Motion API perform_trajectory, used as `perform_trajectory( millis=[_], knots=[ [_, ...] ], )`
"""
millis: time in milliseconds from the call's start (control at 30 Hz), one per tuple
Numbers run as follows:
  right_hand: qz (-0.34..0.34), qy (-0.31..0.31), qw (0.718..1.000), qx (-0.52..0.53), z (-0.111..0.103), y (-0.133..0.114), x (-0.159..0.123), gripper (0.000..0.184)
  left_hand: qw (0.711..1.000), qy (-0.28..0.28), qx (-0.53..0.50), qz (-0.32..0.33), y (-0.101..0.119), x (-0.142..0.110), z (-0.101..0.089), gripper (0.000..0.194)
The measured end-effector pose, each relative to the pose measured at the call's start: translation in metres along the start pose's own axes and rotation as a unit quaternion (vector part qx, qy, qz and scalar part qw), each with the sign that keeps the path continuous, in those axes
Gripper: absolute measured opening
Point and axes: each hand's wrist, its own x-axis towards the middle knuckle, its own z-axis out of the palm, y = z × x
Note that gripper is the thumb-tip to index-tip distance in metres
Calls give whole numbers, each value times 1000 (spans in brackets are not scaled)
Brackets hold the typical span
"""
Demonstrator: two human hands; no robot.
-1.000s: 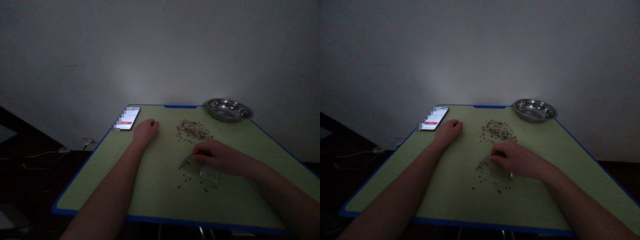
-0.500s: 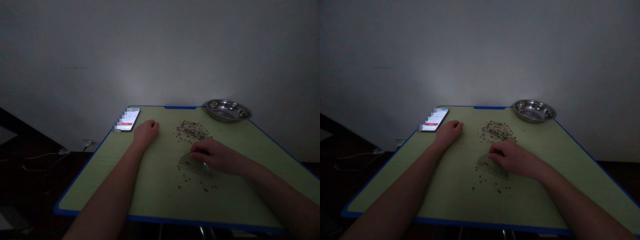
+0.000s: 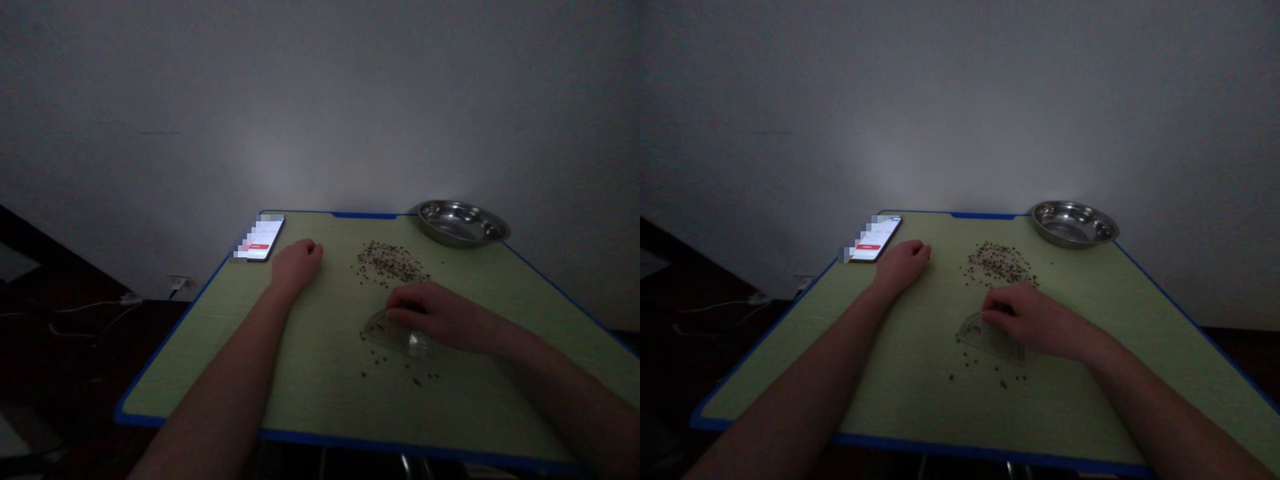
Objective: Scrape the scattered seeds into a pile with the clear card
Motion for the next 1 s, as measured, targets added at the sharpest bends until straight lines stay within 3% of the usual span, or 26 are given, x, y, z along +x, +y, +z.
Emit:
perform_trajectory(
  millis=[167, 433, 833, 1000],
  knots=[
    [5, -7, 1000, 3, 1, 1, 1, 22, 1000, -1, 8, -3, 1, 0, -1, 40],
    [25, 37, 999, 4, -5, 3, -1, 23, 1000, -3, 6, -7, 1, 0, -1, 40],
    [11, 11, 1000, -10, -4, 6, -1, 22, 1000, -8, 1, -9, 3, -2, -3, 39],
    [-23, -35, 999, 6, -10, 7, -6, 26, 1000, -1, 8, -4, 1, -1, -1, 39]
  ],
)
